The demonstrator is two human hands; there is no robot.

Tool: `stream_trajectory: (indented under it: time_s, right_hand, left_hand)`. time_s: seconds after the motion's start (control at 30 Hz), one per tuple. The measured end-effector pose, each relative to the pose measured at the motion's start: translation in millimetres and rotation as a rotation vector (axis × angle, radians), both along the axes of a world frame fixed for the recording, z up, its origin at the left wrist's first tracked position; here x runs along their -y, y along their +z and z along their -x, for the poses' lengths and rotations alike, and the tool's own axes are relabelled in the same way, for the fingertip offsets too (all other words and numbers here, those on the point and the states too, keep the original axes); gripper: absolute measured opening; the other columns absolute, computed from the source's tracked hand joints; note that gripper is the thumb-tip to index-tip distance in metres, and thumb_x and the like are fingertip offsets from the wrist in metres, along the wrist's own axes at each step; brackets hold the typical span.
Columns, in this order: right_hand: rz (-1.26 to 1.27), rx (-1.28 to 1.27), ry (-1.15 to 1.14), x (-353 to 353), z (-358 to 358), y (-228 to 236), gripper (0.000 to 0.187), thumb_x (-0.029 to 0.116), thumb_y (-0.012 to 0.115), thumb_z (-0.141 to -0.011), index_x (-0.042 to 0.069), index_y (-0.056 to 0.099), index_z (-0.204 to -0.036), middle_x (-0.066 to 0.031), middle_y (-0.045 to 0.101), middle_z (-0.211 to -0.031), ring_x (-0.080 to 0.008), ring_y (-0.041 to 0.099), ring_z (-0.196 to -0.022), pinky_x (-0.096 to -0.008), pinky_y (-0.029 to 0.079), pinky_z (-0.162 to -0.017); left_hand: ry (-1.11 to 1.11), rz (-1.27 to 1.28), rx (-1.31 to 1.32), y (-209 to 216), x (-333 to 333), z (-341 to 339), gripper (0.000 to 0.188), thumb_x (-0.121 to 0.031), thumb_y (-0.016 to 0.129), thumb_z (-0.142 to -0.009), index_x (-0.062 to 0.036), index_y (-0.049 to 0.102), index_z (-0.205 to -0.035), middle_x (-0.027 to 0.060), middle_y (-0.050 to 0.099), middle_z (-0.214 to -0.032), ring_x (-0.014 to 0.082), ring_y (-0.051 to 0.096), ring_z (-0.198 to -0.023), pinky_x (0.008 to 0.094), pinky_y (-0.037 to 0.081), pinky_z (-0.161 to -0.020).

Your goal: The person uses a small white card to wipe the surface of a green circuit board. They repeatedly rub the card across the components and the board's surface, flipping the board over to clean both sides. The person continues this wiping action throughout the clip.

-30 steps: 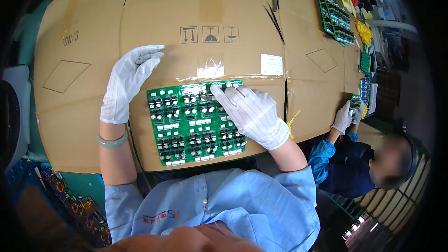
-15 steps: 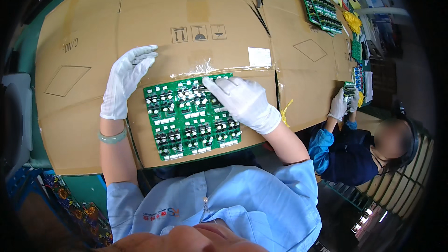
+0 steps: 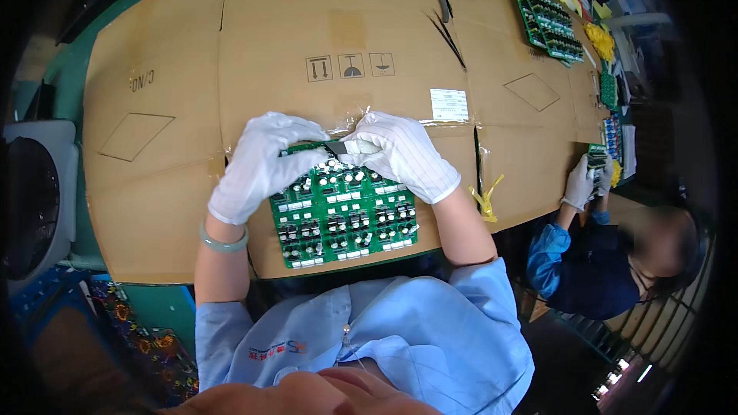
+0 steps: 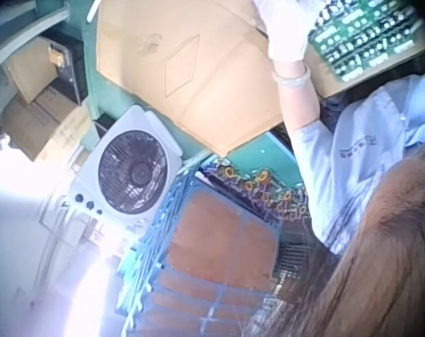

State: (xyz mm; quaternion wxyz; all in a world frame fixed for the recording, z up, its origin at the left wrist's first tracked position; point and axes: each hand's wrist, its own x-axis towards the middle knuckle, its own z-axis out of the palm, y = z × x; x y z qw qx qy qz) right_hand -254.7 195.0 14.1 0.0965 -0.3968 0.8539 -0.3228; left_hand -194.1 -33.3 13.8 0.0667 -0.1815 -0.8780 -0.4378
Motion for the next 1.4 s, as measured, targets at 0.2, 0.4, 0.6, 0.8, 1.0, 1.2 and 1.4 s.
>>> stream_trajectory:
  time_s: [0.2, 0.4, 0.6, 0.8, 1.0, 1.2, 1.4]
  right_hand:
    - [-0.07, 0.001, -0.026, 2, 2, 4, 0.029, 0.034, 0.072, -0.075, 0.007, 0.063, -0.074, -0.0113, 0.061, -0.075, -0.0335, 0.059, -0.075, -0.0423, 0.047, -0.063]
    - [-0.075, -0.008, -0.026, -1, 3, 7, 0.03, 0.037, 0.068, -0.078, 0.007, 0.064, -0.076, -0.0135, 0.063, -0.082, -0.0358, 0.061, -0.078, -0.0454, 0.047, -0.067]
    - [-0.072, 0.004, -0.052, -5, 8, -5, 0.032, 0.037, 0.07, -0.072, 0.006, 0.066, -0.079, -0.0152, 0.065, -0.08, -0.0361, 0.063, -0.078, -0.0447, 0.049, -0.067]
    - [-0.05, 0.031, -0.037, -7, 9, -11, 0.029, 0.034, 0.07, -0.073, 0.006, 0.064, -0.078, -0.0155, 0.064, -0.08, -0.0374, 0.062, -0.077, -0.0458, 0.049, -0.065]
    - [-0.044, 0.03, 0.023, -7, 10, -4, 0.038, 0.041, 0.073, -0.07, 0.005, 0.063, -0.078, -0.0155, 0.064, -0.079, -0.0384, 0.062, -0.078, -0.0464, 0.049, -0.068]
    - [-0.048, -0.048, -0.023, -2, 3, -7, 0.038, 0.041, 0.073, -0.074, 0.005, 0.061, -0.078, -0.015, 0.063, -0.078, -0.0365, 0.063, -0.078, -0.0454, 0.049, -0.067]
    - [0.156, -0.026, -0.287, -17, 15, 1, 0.047, 0.046, 0.072, -0.076, 0.009, 0.065, -0.102, -0.0137, 0.064, -0.094, -0.0356, 0.061, -0.088, -0.0431, 0.049, -0.077]
  left_hand:
    - [0.09, 0.175, 0.06, 8, -16, -4, 0.032, -0.026, 0.079, -0.068, -0.0014, 0.072, -0.087, 0.0139, 0.07, -0.089, 0.0319, 0.065, -0.084, 0.0373, 0.051, -0.079]
    - [0.083, 0.164, 0.121, 9, -19, 1, 0.03, -0.022, 0.079, -0.068, 0.0012, 0.072, -0.086, 0.0158, 0.07, -0.087, 0.0313, 0.065, -0.083, 0.0358, 0.05, -0.079]
    - [0.055, 0.206, 0.145, 16, -30, 1, 0.026, -0.018, 0.077, -0.07, 0.0001, 0.073, -0.089, 0.014, 0.069, -0.083, 0.0295, 0.064, -0.082, 0.0349, 0.049, -0.078]
    - [0.01, 0.322, 0.105, 15, -35, -3, 0.022, -0.016, 0.075, -0.074, -0.0027, 0.074, -0.091, 0.0136, 0.07, -0.085, 0.0284, 0.065, -0.081, 0.0337, 0.05, -0.076]
    - [0.016, 0.528, -0.073, 16, -38, -7, 0.014, -0.017, 0.069, -0.078, -0.0067, 0.074, -0.088, 0.0126, 0.067, -0.078, 0.0303, 0.064, -0.074, 0.0376, 0.051, -0.068]
    - [0.074, 0.687, -0.059, 22, -45, -16, 0.012, -0.016, 0.067, -0.08, -0.0058, 0.072, -0.083, 0.0125, 0.067, -0.078, 0.0312, 0.064, -0.075, 0.0383, 0.051, -0.068]
    - [0.008, 0.092, 0.137, 17, -23, -9, 0.017, -0.011, 0.067, -0.081, 0.0017, 0.071, -0.091, 0.0142, 0.071, -0.091, 0.024, 0.067, -0.083, 0.0326, 0.051, -0.078]
